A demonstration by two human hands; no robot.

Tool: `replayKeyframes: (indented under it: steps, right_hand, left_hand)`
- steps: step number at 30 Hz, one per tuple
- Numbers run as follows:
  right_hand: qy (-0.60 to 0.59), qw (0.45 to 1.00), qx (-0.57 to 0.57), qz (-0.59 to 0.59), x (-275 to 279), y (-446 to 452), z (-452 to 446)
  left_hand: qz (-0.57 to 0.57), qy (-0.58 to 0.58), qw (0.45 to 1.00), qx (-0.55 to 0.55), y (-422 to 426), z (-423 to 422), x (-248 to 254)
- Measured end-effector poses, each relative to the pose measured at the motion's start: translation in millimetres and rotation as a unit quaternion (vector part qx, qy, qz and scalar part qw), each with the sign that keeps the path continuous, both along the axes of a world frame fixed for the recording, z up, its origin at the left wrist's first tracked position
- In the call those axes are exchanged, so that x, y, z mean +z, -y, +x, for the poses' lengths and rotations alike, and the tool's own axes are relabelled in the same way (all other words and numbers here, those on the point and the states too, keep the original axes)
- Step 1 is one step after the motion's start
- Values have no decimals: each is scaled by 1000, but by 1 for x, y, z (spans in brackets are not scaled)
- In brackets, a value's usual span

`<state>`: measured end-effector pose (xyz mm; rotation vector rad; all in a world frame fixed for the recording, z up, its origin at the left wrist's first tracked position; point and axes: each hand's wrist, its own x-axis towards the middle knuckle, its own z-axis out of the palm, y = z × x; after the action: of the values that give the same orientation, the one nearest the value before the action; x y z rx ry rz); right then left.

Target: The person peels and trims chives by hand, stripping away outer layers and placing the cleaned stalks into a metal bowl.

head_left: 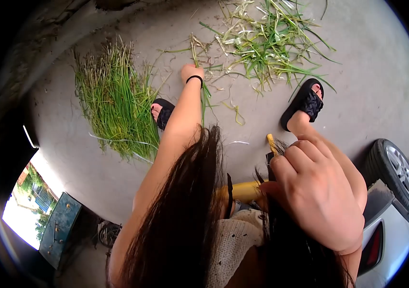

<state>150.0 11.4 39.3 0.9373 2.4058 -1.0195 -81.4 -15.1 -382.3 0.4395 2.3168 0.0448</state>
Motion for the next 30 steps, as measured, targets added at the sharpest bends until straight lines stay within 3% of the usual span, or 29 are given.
replayKeyframes:
  steps: [7,9,10,11,13,16,20,23,26,30]
  right_hand:
    - [-11,1000,-2,21,4,-1,-2]
    - [-45,998,-23,26,0,-1,6]
    - [-63,997,-36,32,-2,-2,11]
    - [-75,995,-46,47,-3,-5,16]
    - [-99,990,-67,78,-6,-12,26]
    - [-213,946,-212,120,-13,-27,37]
    - [-244,896,-369,37,-6,-50,48]
    - [-312,859,-395,-93,7,-51,46]
    - [-320,855,-387,-126,22,-52,40]
    - [-415,778,-455,-127,25,-52,43]
  left_hand:
    - [106,7,991,-76,8,0,27]
    - [161,155,974,-46,15,-9,3]
    - [190,228,954,-36,5,-7,25]
    - [196,326,924,48,2,3,48]
    - [175,402,898,-30,-15,21,133]
    - [187,499,842,-81,-20,45,242]
    - [261,550,789,-89,-13,70,342]
    - [302,539,779,-105,-4,89,383]
    - [325,567,756,-50,1,105,396]
    - [367,637,672,93,-12,103,394]
